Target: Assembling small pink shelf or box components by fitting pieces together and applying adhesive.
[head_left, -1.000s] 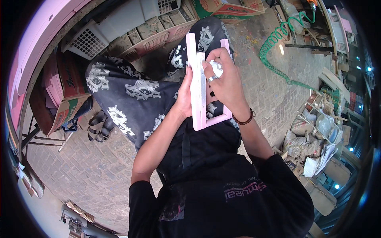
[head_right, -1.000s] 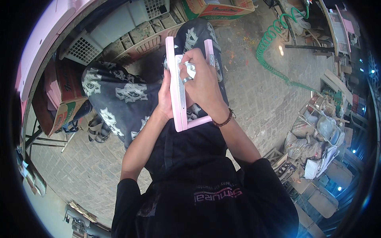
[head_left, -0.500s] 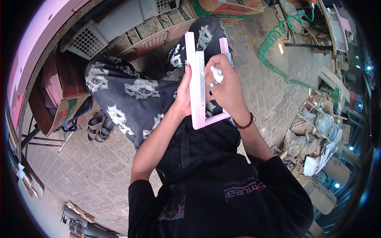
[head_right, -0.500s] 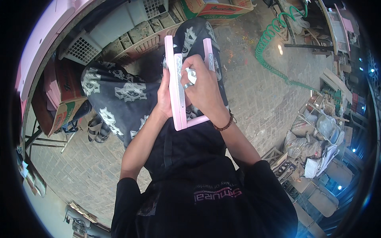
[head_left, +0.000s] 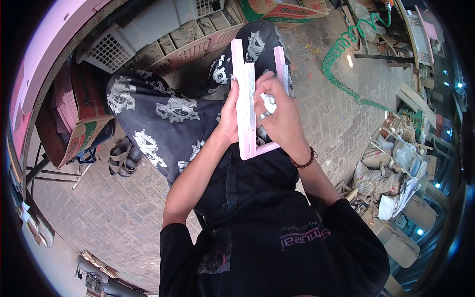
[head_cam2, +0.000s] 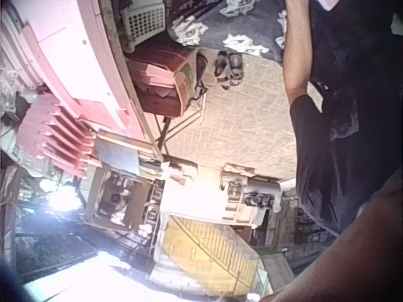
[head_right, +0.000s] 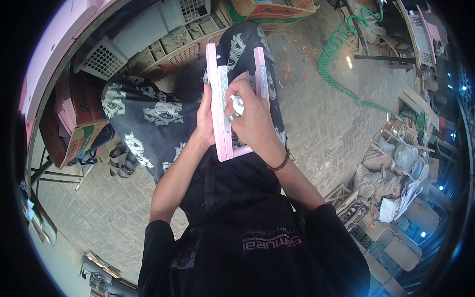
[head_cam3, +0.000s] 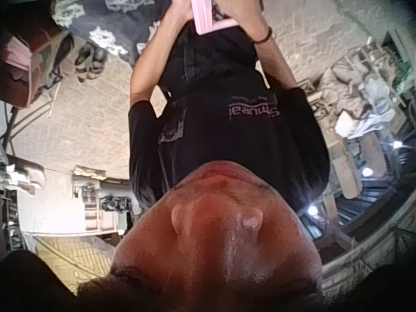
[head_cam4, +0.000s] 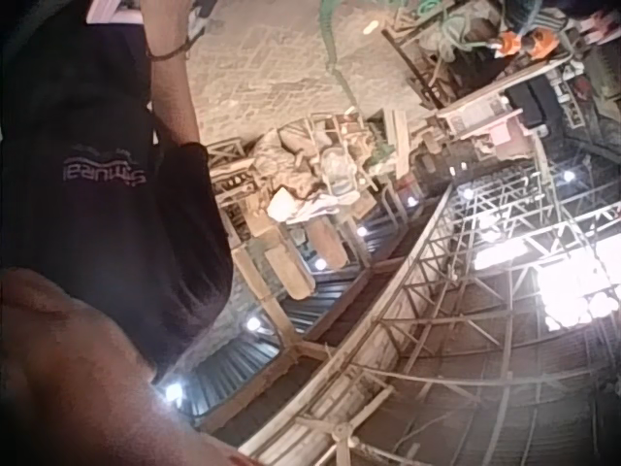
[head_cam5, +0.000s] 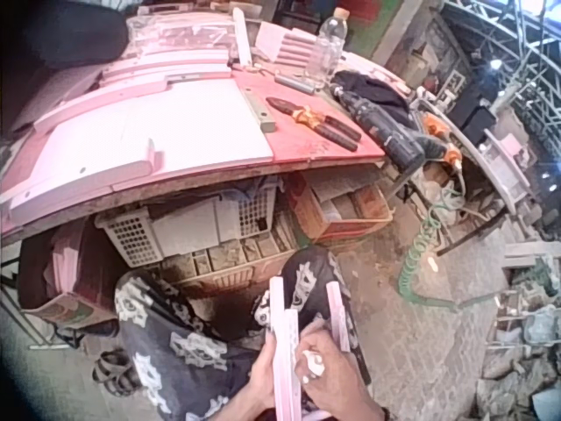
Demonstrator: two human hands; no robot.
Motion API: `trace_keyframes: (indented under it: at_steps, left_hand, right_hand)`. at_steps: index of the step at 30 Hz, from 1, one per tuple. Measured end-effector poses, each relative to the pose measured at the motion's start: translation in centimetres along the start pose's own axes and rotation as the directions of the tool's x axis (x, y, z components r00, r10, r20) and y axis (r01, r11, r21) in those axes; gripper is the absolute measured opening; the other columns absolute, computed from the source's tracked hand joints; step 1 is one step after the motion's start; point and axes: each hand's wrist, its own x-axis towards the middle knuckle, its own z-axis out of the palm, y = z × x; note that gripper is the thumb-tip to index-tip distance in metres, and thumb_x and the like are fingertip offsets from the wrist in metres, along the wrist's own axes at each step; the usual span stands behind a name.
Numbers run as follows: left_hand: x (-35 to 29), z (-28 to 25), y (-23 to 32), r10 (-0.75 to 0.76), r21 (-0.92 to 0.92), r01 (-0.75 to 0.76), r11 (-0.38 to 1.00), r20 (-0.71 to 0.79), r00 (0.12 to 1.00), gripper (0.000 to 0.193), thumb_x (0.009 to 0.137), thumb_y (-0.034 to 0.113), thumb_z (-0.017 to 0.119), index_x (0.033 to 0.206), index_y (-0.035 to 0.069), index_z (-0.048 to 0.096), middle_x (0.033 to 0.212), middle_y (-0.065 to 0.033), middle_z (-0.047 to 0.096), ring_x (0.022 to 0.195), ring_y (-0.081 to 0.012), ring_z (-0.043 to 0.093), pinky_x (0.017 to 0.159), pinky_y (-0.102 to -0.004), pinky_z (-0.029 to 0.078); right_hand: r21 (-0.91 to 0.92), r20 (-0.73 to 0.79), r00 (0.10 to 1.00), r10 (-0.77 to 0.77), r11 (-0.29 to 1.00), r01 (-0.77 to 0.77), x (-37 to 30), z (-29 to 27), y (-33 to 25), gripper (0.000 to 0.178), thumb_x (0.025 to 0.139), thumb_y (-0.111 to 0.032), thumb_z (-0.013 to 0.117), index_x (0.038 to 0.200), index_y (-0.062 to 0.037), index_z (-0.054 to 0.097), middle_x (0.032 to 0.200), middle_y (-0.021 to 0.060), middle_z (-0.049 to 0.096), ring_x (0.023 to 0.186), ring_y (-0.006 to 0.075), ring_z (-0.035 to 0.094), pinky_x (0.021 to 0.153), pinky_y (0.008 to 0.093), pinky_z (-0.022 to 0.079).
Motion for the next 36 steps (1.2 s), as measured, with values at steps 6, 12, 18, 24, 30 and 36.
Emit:
trace_keyframes:
  at_steps: [6,12,18,24,30,36]
  left_hand:
    - [0.3,-0.5,-0.4,0.032,-0.035,-0.032,0.999,0.014,0.999,0.085,0.098,0.068,0.028,0.155,0.007,0.02,0.155,-0.0067,0.035,0.134,-0.0231,0.045,0.111,-0.0383,0.038]
    - [0.4,-1.5,-0.7,0.01,0.0,-0.01,1.0,-0.017,1.0,0.092,0.095,0.073,0.026,0.155,0.005,0.019,0.152,-0.0232,0.035,0.135,-0.0324,0.045,0.114,-0.0449,0.037]
    - [0.3,-0.5,-0.5,0.02,-0.021,-0.02,1.0,0.002,1.0,0.092,0.094,0.073,0.026,0.155,0.005,0.019,0.152,-0.0256,0.033,0.138,-0.0356,0.041,0.113,-0.0475,0.037]
    - [0.2,-0.1,-0.3,0.006,0.015,-0.006,1.0,0.035,0.999,0.093,0.093,0.074,0.028,0.155,0.005,0.019,0.153,-0.0262,0.031,0.138,-0.0379,0.039,0.114,-0.0489,0.036]
    - [0.3,-0.2,-0.2,-0.004,0.027,0.004,1.0,0.021,1.0,0.094,0.093,0.076,0.027,0.156,0.007,0.018,0.154,-0.0257,0.03,0.139,-0.0402,0.037,0.114,-0.0506,0.034]
    - [0.3,-0.6,-0.3,-0.014,0.026,0.013,1.0,0.019,1.0,0.094,0.092,0.077,0.026,0.157,0.009,0.018,0.156,-0.0245,0.028,0.142,-0.0417,0.032,0.115,-0.052,0.031]
  right_hand:
    - [-0.028,0.003,1.0,0.028,0.999,-0.028,-0.6,-0.1,-0.2,0.014,0.088,-0.001,0.06,0.1,-0.0024,0.052,0.081,0.012,0.064,0.075,0.0254,0.069,0.068,0.0337,0.052]
    - [-0.026,0.022,0.999,0.031,0.999,-0.031,-1.4,0.2,-0.5,0.016,0.086,0.001,0.062,0.099,-0.0022,0.053,0.084,0.0116,0.063,0.075,0.0258,0.068,0.066,0.0337,0.051]
    - [-0.022,0.011,0.999,0.044,0.999,-0.043,-1.9,0.0,-0.3,0.015,0.086,0.0,0.062,0.098,-0.0023,0.053,0.085,0.0108,0.063,0.074,0.0244,0.068,0.066,0.0338,0.051]
    - [-0.007,0.019,0.999,0.045,0.999,-0.045,-2.7,0.5,-0.4,0.014,0.087,-0.001,0.063,0.097,-0.0029,0.053,0.079,0.0102,0.062,0.069,0.0223,0.067,0.063,0.0327,0.051]
    - [-0.004,0.052,0.996,0.074,0.997,-0.074,-3.1,0.1,-0.3,0.014,0.087,-0.002,0.063,0.098,-0.0034,0.053,0.079,0.0107,0.063,0.07,0.0228,0.068,0.064,0.0331,0.051]
    - [-0.005,0.061,0.996,0.066,0.998,-0.066,-3.5,0.4,-0.9,0.015,0.086,-0.002,0.063,0.098,-0.0034,0.053,0.08,0.0122,0.062,0.073,0.0281,0.068,0.067,0.0351,0.052]
